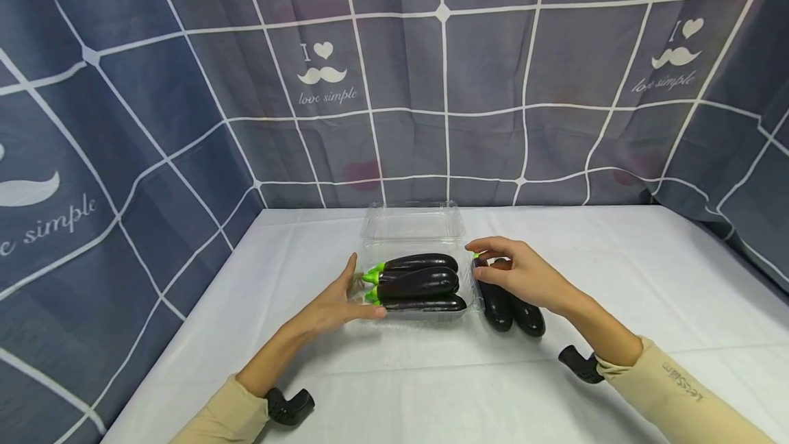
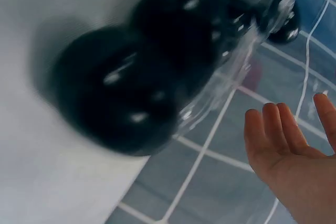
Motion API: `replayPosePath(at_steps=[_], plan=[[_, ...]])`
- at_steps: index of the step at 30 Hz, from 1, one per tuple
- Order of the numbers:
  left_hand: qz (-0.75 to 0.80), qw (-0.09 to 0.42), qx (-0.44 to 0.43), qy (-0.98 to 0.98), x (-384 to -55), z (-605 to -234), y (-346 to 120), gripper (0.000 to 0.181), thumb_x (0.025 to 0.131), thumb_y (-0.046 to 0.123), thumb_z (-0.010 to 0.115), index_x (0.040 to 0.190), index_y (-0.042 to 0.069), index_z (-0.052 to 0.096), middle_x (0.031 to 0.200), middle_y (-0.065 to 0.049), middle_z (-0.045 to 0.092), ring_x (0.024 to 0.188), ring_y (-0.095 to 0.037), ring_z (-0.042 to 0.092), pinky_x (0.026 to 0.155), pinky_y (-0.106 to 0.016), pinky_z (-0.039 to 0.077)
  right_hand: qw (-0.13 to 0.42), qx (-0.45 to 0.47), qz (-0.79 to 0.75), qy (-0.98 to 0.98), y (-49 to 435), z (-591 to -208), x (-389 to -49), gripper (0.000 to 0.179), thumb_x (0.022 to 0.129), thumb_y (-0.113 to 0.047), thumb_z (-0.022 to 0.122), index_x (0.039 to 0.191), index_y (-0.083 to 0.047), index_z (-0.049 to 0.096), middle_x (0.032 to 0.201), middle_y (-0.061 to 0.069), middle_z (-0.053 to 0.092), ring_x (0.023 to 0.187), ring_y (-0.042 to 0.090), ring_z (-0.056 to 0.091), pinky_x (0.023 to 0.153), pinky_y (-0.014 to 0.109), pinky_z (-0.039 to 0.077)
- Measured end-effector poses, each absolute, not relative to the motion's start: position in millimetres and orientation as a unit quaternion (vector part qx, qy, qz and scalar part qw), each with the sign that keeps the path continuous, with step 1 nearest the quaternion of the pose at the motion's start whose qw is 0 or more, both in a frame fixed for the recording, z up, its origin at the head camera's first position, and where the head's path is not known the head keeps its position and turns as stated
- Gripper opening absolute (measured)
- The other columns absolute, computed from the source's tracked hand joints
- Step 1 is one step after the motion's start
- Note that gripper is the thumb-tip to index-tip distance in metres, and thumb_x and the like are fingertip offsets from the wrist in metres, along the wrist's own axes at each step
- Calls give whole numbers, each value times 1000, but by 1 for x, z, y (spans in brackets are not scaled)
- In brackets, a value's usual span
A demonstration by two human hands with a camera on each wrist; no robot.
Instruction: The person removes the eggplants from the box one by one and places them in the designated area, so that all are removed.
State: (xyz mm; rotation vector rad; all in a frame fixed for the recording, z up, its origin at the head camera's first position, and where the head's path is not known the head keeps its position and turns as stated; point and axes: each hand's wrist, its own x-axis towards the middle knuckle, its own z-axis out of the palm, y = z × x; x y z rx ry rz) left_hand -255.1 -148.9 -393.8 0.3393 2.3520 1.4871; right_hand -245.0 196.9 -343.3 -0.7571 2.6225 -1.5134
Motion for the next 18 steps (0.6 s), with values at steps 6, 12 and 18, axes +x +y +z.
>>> replayPosePath(at_steps=[6,12,18], plan=[[521,165,119,829,-255,-395,-148,128,76,36,87,159,17,-8,164,-12,4,148,-31,10,111,-60,20,28,-276,-469,838,171,-338,-246,41,93,-16,68,133,-7,60,134,11,57,120,32,54,99,49,44],[526,162,116,827,-255,-395,-148,128,75,35,87,159,14,-8,164,-13,5,148,-29,9,113,-59,17,20,-319,-451,834,146,-336,-248,40,92,-14,69,130,-4,61,129,8,61,119,32,54,100,55,41],[532,164,118,822,-255,-394,-147,128,76,34,87,159,13,-9,162,-18,11,148,-31,12,113,-59,15,7,-348,-422,837,123,-334,-250,39,92,-15,69,129,-7,64,128,5,62,123,31,54,100,53,42]])
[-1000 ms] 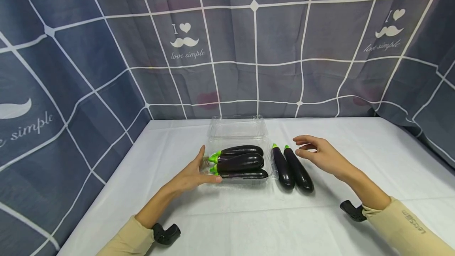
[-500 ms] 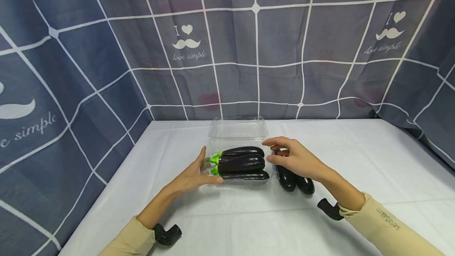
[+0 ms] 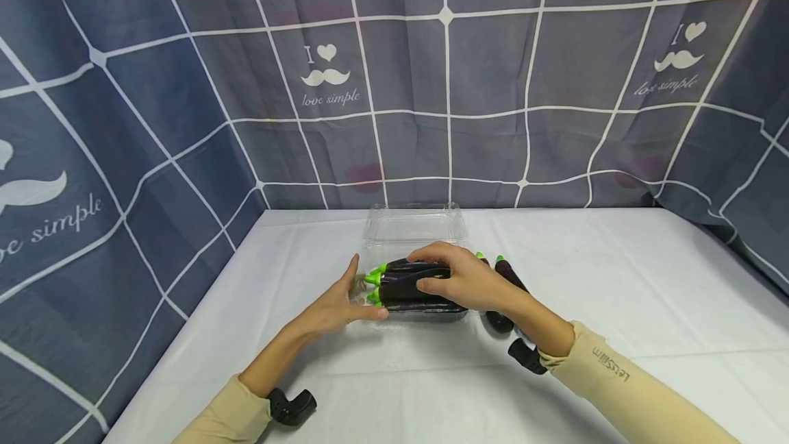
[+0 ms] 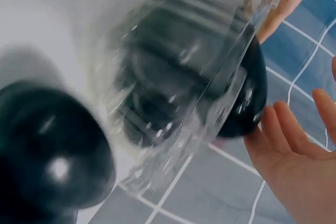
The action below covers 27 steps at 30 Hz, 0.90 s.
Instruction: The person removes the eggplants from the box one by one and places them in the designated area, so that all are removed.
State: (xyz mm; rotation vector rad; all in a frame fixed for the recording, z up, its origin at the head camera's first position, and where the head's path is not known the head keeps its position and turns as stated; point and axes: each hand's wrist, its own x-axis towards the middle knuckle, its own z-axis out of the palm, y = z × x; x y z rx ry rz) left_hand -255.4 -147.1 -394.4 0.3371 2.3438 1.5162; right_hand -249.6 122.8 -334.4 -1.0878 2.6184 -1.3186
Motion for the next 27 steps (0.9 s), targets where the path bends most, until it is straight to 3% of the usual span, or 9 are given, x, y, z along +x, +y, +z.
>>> replayPosePath(at_steps=[12,19,27], plan=[[531,163,119,823,-255,-394,-147,127,77,34,86,158,13,-9,163,-17,7,148,-30,9,113,-60,15,29,-360,-419,833,98,-343,-263,35,92,-12,68,126,-6,66,124,7,65,119,30,57,99,52,43],[537,163,117,819,-256,-394,-147,128,76,33,87,158,13,-9,163,-17,8,147,-30,12,113,-58,16,43,-344,-404,846,103,-349,-267,39,91,-11,67,129,-2,63,128,9,63,124,27,54,101,48,42],[519,159,112,832,-255,-394,-146,127,76,36,86,159,14,-7,163,-16,7,148,-29,7,114,-59,12,39,-350,-394,849,113,-356,-270,42,88,-5,69,129,-3,63,130,8,62,124,27,53,100,48,42]])
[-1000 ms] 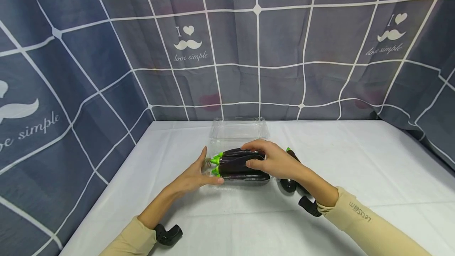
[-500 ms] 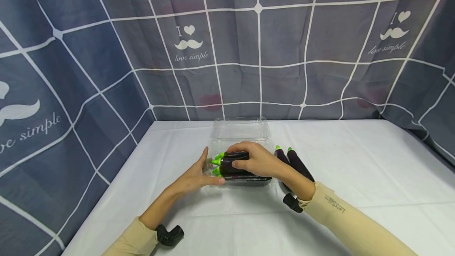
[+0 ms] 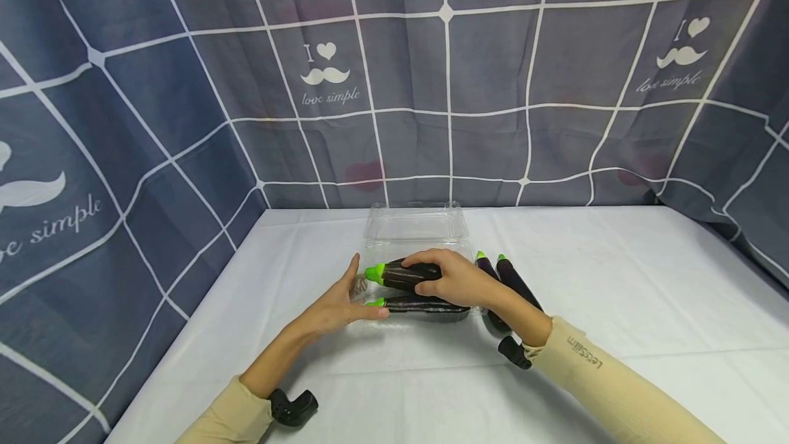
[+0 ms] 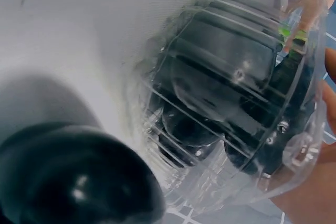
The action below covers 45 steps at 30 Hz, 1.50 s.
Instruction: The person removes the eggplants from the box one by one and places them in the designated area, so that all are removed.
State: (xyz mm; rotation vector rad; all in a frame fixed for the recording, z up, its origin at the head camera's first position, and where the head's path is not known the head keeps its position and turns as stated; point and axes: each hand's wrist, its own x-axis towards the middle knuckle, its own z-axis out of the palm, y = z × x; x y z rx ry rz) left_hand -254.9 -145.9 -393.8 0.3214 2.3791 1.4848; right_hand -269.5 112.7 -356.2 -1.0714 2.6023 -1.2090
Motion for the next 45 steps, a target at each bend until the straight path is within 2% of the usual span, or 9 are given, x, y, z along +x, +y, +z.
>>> replayPosePath(at_steps=[7,12,19,26,29,31,38,41,45], plan=[[513,158,118,836,-257,-394,-146,128,76,39,86,159,14,-9,163,-17,5,149,-29,6,114,-58,11,26,-357,-391,848,118,-357,-269,45,85,5,64,129,-4,64,132,10,61,123,29,52,99,50,43],[517,157,118,833,-257,-395,-146,128,76,37,86,159,13,-8,163,-16,6,148,-28,6,115,-57,10,17,-365,-387,847,120,-357,-269,44,86,7,63,129,-3,64,132,11,61,121,29,53,98,50,44],[521,155,121,830,-257,-395,-145,129,75,36,87,158,12,-8,163,-17,7,148,-28,7,115,-57,11,6,-358,-399,844,122,-358,-269,45,86,7,64,130,-4,64,132,12,61,127,32,51,101,52,42],[525,158,124,827,-256,-396,-145,130,75,36,87,158,13,-9,163,-17,4,148,-28,6,115,-55,13,-48,-316,-419,850,129,-354,-267,49,89,5,65,136,-7,59,137,11,57,131,32,46,104,53,38],[527,159,124,825,-256,-396,-146,130,74,36,87,158,14,-9,163,-17,3,148,-28,5,115,-55,13,-72,-299,-425,851,136,-351,-267,50,91,2,65,139,-9,57,136,12,56,127,32,49,97,54,43],[528,160,124,825,-256,-396,-146,130,74,36,87,158,15,-9,163,-16,2,149,-27,5,115,-55,14,-80,-290,-431,851,142,-349,-268,50,92,1,64,140,-10,56,136,13,56,124,31,51,93,54,45],[528,160,121,825,-256,-396,-148,129,74,36,87,159,15,-8,164,-14,1,149,-27,3,114,-56,15,-90,-234,-445,860,166,-345,-269,51,89,-9,71,139,-9,57,121,16,59,113,38,57,93,55,46],[527,160,120,826,-255,-396,-149,129,74,36,87,159,16,-8,164,-13,1,149,-27,2,114,-57,15,-90,-211,-444,866,176,-346,-267,50,90,-12,72,138,-9,57,123,18,58,110,40,59,88,55,48],[527,160,119,826,-255,-395,-149,129,74,35,87,159,16,-8,164,-14,2,149,-27,3,114,-57,15,-97,-205,-439,869,188,-347,-264,47,92,-10,68,138,-8,57,130,19,57,112,41,57,90,56,47]])
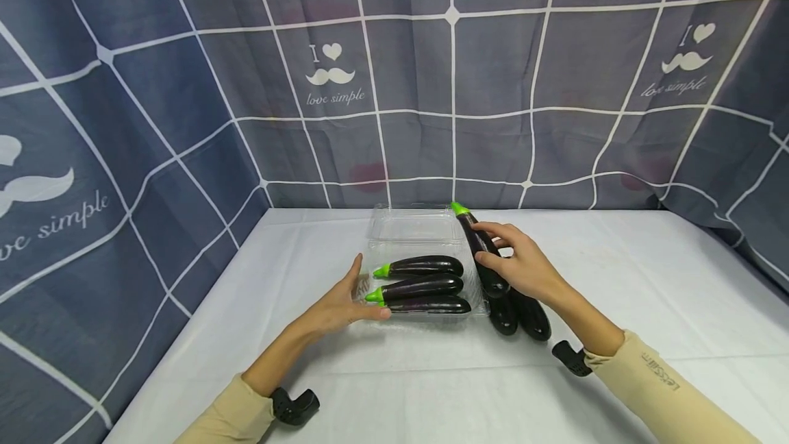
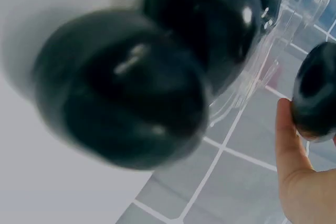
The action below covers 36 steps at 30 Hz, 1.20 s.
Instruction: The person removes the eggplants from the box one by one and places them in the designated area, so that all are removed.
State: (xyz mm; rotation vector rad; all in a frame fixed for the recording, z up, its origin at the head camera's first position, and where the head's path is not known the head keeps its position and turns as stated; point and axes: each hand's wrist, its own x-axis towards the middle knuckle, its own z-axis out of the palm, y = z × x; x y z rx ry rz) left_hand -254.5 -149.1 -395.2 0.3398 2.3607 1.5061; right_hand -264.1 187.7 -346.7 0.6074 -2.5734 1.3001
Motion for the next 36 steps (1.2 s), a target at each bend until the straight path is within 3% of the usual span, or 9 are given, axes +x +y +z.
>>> replayPosePath(at_steps=[6,12,22,31,36], plan=[[523,159,119,829,-254,-395,-148,129,75,36,87,159,16,-8,164,-14,1,149,-28,2,114,-58,14,97,195,440,-871,204,-345,-258,46,94,-6,63,139,-7,56,131,17,57,114,40,56,90,52,45],[520,161,118,831,-254,-395,-148,129,75,37,87,159,16,-9,163,-16,2,149,-29,3,113,-59,15,75,161,444,-878,224,-346,-253,48,95,-14,64,142,-7,53,133,21,54,116,42,54,88,52,44],[518,159,115,833,-255,-394,-148,128,75,36,87,159,16,-7,163,-15,3,149,-29,3,114,-59,14,29,126,408,-904,269,-351,-247,49,97,-21,63,142,-7,51,127,23,52,103,31,56,78,39,46],[510,162,119,837,-255,-394,-148,130,74,39,87,159,17,-9,163,-15,1,149,-29,2,113,-60,13,-21,117,432,-894,290,-362,-243,55,89,-7,62,142,-2,47,120,24,54,95,23,59,71,32,50],[506,161,122,838,-256,-393,-148,129,75,40,86,159,16,-9,163,-14,0,149,-29,1,113,-60,13,-39,127,444,-886,293,-365,-242,57,88,-8,64,143,-2,47,120,25,53,94,23,60,71,35,51]])
